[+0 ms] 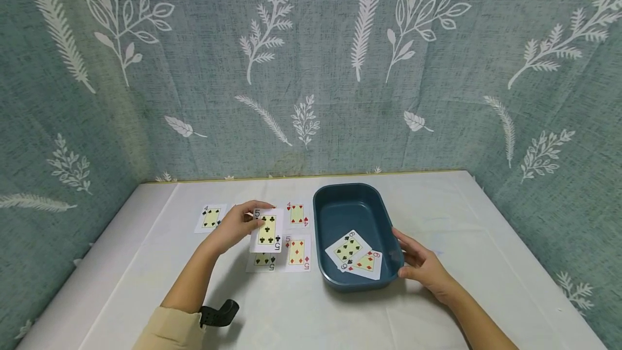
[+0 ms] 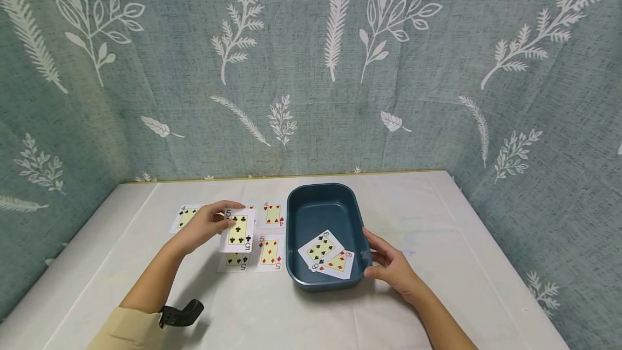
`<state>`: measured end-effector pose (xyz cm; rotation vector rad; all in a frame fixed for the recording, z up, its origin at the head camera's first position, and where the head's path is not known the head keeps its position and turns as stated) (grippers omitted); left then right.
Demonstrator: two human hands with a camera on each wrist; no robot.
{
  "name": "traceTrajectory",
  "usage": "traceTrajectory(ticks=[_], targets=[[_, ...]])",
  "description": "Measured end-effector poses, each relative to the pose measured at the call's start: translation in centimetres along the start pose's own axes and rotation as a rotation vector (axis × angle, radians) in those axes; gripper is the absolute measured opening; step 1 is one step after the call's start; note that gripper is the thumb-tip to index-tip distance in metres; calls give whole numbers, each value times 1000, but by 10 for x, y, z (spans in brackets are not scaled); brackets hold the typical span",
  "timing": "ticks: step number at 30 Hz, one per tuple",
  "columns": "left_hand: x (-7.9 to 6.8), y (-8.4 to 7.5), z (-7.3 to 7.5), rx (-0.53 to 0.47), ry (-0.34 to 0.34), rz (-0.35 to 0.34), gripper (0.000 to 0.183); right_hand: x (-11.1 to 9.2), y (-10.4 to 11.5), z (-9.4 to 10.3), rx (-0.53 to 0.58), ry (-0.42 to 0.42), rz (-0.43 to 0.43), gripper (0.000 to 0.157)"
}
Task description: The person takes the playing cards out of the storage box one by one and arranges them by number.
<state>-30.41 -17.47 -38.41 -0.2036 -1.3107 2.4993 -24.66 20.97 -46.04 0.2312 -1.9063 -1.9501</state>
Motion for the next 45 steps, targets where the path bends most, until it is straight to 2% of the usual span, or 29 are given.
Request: traceTrajectory(ticks=[8,21,33,45], targets=[[-17,22,18,-17,-31,56,38,-1,0,1,-4,-3,-1,77],[-35,53,34,74,-46,150,37,0,0,3,-7,8,18,77],[-39,81,32,138,0,214,33,0,-1,2,3,12,14,77],[-37,93,28,207,-63,250,35,0,0,2,11,8,10,78]])
Point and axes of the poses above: each hand's wrist, its own x-axis towards the middle knuckle, its own z-axis out of the back of the hand, y = z × x, the point moved 7 cm from there along x, towards the middle knuckle, and after that the axes turned 4 degrees about x, right-handed, at the moved point
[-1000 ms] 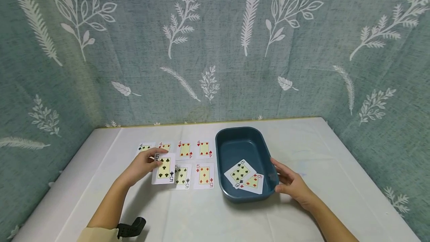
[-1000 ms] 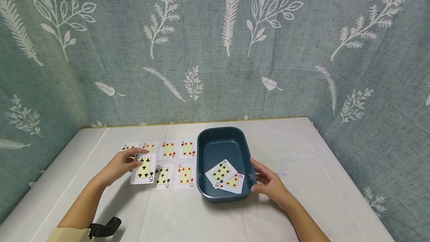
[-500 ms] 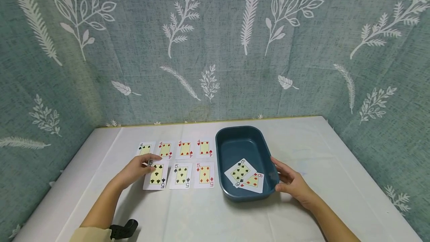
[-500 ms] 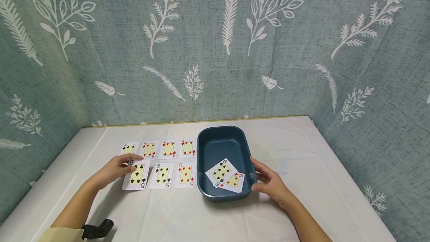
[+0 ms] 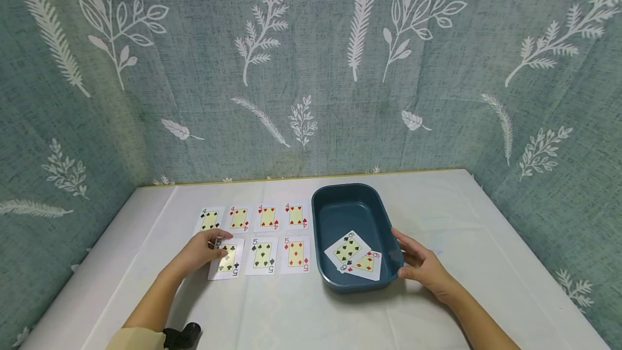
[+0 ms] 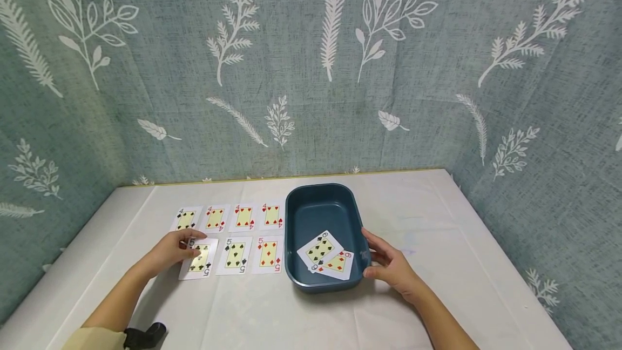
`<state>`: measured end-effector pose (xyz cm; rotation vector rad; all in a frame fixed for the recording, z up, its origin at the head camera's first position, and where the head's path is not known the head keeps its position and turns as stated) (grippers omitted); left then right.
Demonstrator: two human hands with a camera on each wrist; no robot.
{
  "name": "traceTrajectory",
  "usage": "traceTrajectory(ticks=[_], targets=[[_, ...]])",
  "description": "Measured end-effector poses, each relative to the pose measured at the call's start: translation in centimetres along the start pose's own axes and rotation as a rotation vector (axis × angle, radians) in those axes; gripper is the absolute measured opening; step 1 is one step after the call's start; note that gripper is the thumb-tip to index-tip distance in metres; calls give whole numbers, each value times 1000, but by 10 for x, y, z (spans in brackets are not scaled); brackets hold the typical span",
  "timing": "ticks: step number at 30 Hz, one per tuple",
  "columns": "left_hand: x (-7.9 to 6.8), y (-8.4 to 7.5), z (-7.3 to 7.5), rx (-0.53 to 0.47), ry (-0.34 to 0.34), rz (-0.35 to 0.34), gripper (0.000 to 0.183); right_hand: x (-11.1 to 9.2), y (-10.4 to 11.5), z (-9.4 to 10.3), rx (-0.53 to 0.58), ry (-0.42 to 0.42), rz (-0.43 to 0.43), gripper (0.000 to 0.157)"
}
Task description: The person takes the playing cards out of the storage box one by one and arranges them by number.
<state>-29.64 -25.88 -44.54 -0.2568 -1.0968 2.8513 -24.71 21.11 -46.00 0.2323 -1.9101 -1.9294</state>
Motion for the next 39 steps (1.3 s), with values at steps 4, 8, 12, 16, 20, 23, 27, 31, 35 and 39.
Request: traceTrajectory(ticks=[4,8,12,16,20,23,27,31,35,39], targets=[[1,1,0,9,-7,-8,36,0,1,0,0,-5,0,78],[2,0,2,37,-21,-21,35,1,1,-1,-10,-8,-3,79],[1,-1,3,68,-46,-22,35,0,0,0,-16,-12,-9,79],[0,-2,5,105,-66,-17,36,1,0,0,-20,-15,-10,79],[0,-4,6,140,-73,-21,37,1,0,0,-23,-19,-9,79],[-1,-6,7,168,-78,-42,39,1,-1,1,-22,-23,-12,79],[-2,-4,8,169,-70,-26,44,0,-2,1,-24,-26,-17,79],[-2,-1,11,136,-76,17,50,0,-2,1,-23,-25,-18,79],[-2,-6,15,133,-95,6,53,0,-2,1,-28,-26,-20,79],[-2,-17,17,125,-110,-26,51,0,-2,1,-27,-24,-17,78]])
Point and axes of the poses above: each hand's wrist, its own x-axis towards the middle knuckle, its own z-axis out of the back of the hand, y = z × x, the point moved 7 cm from there along x, towards the middle knuckle, and after that the axes turned 4 degrees about x, right-handed, at the moved point
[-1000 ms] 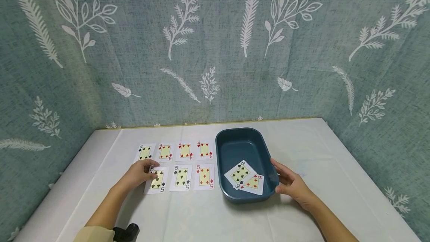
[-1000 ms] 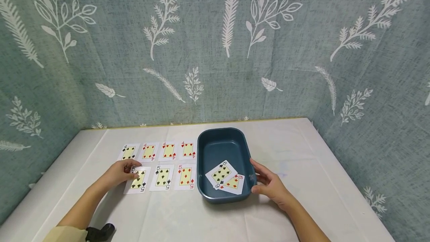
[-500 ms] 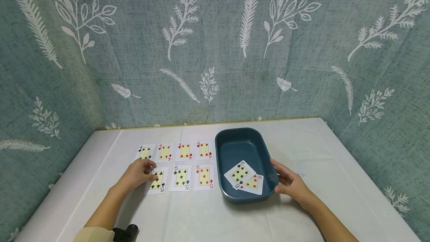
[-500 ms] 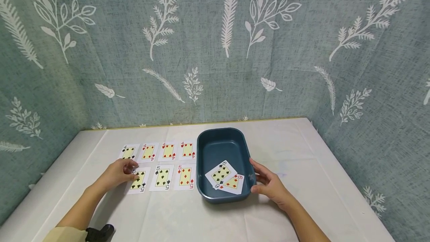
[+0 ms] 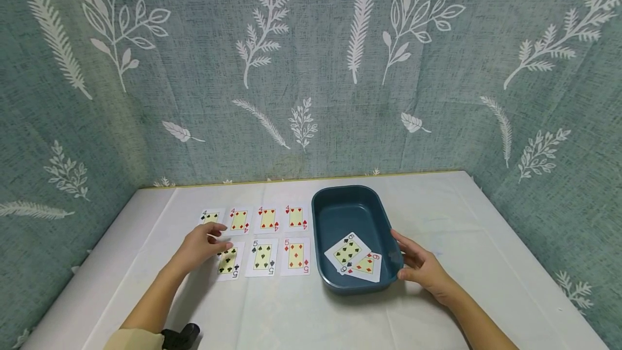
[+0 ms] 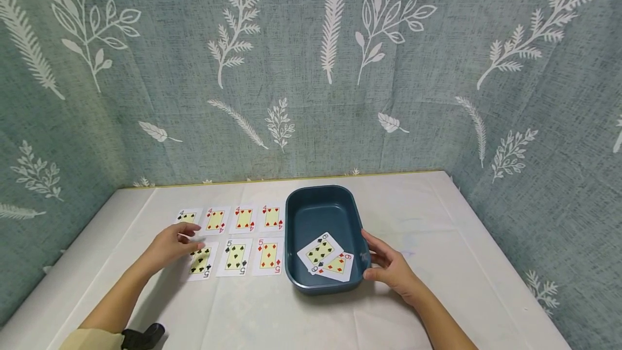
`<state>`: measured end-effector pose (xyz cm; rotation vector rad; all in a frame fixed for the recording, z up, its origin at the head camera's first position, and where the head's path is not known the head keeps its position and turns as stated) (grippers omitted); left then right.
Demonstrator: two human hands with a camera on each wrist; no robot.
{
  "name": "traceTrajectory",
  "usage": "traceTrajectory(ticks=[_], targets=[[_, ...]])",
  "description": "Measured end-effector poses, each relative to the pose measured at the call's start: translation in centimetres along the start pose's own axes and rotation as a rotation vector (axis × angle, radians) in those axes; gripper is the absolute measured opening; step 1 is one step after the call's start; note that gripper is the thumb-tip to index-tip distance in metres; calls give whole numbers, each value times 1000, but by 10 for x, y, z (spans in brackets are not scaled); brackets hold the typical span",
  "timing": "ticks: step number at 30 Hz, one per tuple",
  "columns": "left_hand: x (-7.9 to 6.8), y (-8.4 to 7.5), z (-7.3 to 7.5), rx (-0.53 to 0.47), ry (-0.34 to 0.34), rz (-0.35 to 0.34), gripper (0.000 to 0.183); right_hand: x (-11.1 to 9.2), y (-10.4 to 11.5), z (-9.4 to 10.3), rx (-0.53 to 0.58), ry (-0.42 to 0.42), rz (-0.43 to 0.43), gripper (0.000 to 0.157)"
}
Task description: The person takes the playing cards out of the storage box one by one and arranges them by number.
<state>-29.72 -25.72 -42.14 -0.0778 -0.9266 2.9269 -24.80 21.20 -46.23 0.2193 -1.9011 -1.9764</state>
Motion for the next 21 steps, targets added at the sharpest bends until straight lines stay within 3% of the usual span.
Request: traceTrajectory(ticks=[10,21], targets=[[3,-38,-7,-39,-22,-91,47,0,0,0,2,1,-2,78],[9,-81,-20,-103,52,-147,51,0,0,0,-5,-3,-9,77]])
Point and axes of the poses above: each hand's wrist, its own x-axis towards the middle knuckle, its own z-axis out of the back of the hand, y = z × x, the point moved 7 cm from there along x, towards the middle knuckle, and after that the axes turned 4 degrees about x, right-handed, at the moved point
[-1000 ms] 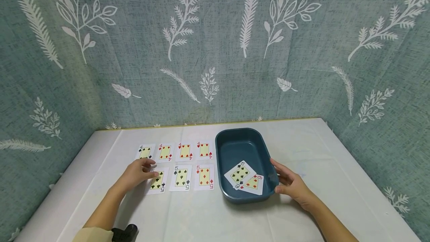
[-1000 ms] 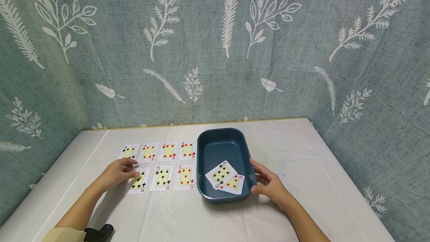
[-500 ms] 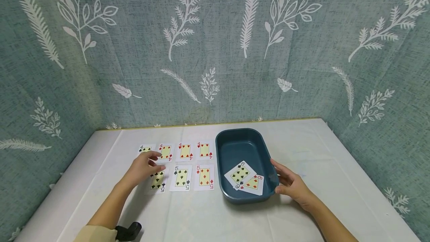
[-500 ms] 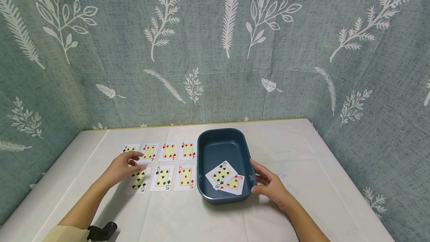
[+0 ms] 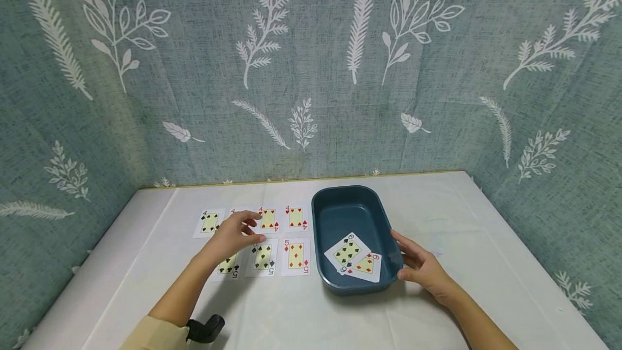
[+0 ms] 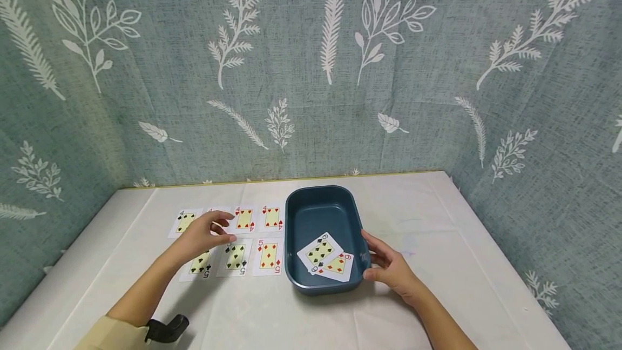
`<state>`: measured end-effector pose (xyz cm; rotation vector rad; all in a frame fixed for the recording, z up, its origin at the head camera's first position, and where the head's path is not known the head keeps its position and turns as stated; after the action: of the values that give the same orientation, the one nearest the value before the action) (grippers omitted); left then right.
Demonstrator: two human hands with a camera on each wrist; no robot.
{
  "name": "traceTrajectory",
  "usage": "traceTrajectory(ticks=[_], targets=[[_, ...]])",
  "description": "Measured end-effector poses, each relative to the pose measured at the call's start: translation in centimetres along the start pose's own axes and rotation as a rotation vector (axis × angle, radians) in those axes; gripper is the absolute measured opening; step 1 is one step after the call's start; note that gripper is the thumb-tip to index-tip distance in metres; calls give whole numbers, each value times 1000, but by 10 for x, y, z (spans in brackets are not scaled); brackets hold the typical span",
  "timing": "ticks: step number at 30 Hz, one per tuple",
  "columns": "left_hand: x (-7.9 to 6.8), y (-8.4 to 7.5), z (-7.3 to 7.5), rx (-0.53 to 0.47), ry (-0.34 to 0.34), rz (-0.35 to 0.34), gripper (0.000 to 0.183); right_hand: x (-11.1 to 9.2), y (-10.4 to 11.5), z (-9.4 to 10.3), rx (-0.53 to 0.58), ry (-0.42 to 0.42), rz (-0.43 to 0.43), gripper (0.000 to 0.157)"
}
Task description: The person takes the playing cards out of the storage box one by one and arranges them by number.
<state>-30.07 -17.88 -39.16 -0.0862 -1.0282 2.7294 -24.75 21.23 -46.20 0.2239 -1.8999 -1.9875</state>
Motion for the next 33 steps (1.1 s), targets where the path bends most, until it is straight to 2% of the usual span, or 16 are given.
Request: traceTrajectory(ticks=[6,12,24,33], targets=[[5,-25,-11,-50,12,-70,50,0,1,0,-3,-1,7,77],[8,-43,-25,-86,17,-71,50,1,2,-2,6,10,22,78],[21,-80,-50,-174,48,-128,49,2,3,-2,-2,28,54,76],[30,-112,-75,-180,124,-228,48,1,4,-2,1,32,46,77]])
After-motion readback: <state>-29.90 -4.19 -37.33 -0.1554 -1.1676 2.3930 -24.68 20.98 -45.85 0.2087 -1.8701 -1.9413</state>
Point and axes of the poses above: each hand's wrist, its own x-axis towards the middle knuckle, its own z-axis out of the back of the hand, y = z × x, the point moved 7 cm from there along x, towards the middle knuckle, and after that the axes turned 4 degrees about x, right-handed, at the moved point
